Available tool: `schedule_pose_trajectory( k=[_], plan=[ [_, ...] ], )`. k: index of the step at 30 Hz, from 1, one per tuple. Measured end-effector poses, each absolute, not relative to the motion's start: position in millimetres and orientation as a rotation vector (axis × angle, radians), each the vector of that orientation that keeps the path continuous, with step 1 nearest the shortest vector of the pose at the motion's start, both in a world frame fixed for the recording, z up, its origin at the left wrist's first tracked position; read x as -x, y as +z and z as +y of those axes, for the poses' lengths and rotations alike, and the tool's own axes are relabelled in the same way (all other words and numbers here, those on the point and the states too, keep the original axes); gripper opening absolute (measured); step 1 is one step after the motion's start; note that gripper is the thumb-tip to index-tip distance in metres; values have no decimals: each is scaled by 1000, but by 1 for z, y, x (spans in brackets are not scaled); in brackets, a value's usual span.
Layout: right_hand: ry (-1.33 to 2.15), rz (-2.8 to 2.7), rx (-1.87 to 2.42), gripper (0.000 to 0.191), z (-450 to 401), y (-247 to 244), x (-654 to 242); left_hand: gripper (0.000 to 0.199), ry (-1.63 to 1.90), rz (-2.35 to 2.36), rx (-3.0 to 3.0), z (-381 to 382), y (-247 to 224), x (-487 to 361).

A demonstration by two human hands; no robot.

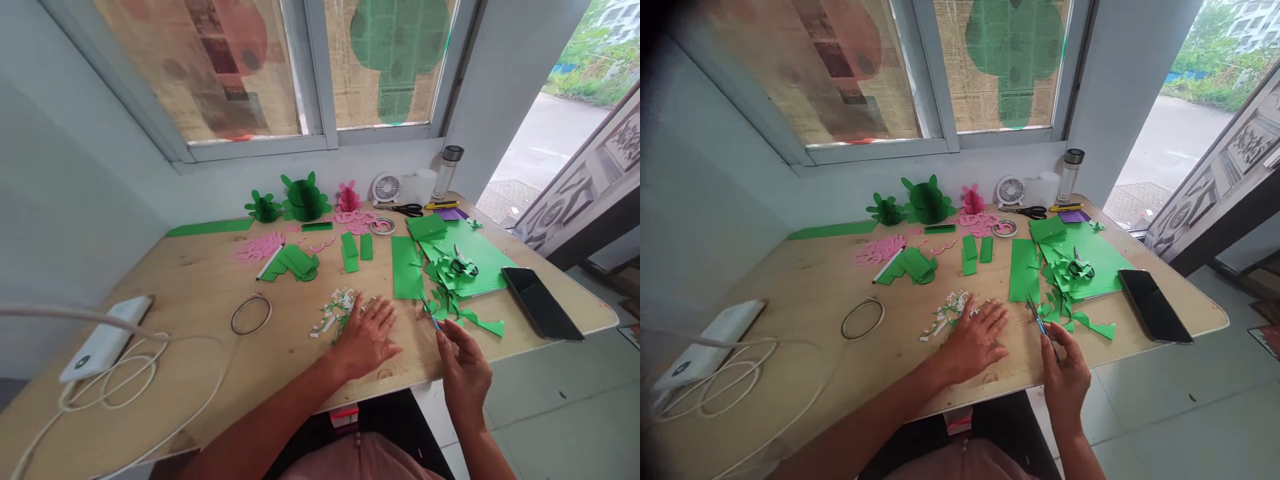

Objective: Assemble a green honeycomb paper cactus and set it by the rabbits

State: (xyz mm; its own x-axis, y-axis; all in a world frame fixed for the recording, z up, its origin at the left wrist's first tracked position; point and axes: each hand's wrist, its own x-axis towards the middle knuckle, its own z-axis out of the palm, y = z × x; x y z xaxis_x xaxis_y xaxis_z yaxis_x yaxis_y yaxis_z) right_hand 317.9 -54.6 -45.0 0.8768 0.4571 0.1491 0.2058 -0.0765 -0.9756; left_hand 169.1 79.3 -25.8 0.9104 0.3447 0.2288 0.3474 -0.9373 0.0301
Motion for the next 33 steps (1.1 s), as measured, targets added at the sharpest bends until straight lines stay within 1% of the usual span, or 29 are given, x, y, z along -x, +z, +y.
schedule_pose_trajectory(
  k=[2, 4, 9, 11, 15, 19, 21, 24, 27, 31, 33],
  plan=[
    [213, -531, 1637, 43, -55, -45, -318, 60, -317, -561, 3037, 79, -30, -171],
    [213, -536, 1623, 42, -55, -45, -318, 62, -306, -684, 3010, 80, -33, -163],
    [210, -531, 1626, 40, -54, -45, -318, 57, -410, -997, 2952, 78, -40, -116],
    [202, -542, 1628, 39, -54, -44, -318, 54, -552, -1179, 2903, 75, -47, -97],
    [170, -574, 1625, 39, -53, -42, -317, 52, -1034, -1592, 2709, 79, -62, -85],
    [136, -588, 1656, 40, -52, -44, -318, 50, -1402, -1790, 2681, 92, -65, -119],
    [120, -593, 1673, 42, -52, -47, -320, 49, -1648, -1893, 2714, 96, -63, -146],
    [123, -588, 1672, 45, -51, -49, -321, 48, -1753, -1876, 2765, 97, -58, -185],
    [142, -583, 1658, 45, -51, -49, -321, 45, -1862, -1839, 2815, 99, -51, -200],
    [151, -574, 1638, 43, -52, -47, -319, 41, -1930, -1837, 2843, 118, -44, -166],
    [150, -560, 1643, 42, -52, -46, -318, 44, -1929, -1887, 2811, 129, -45, -139]
  ],
)
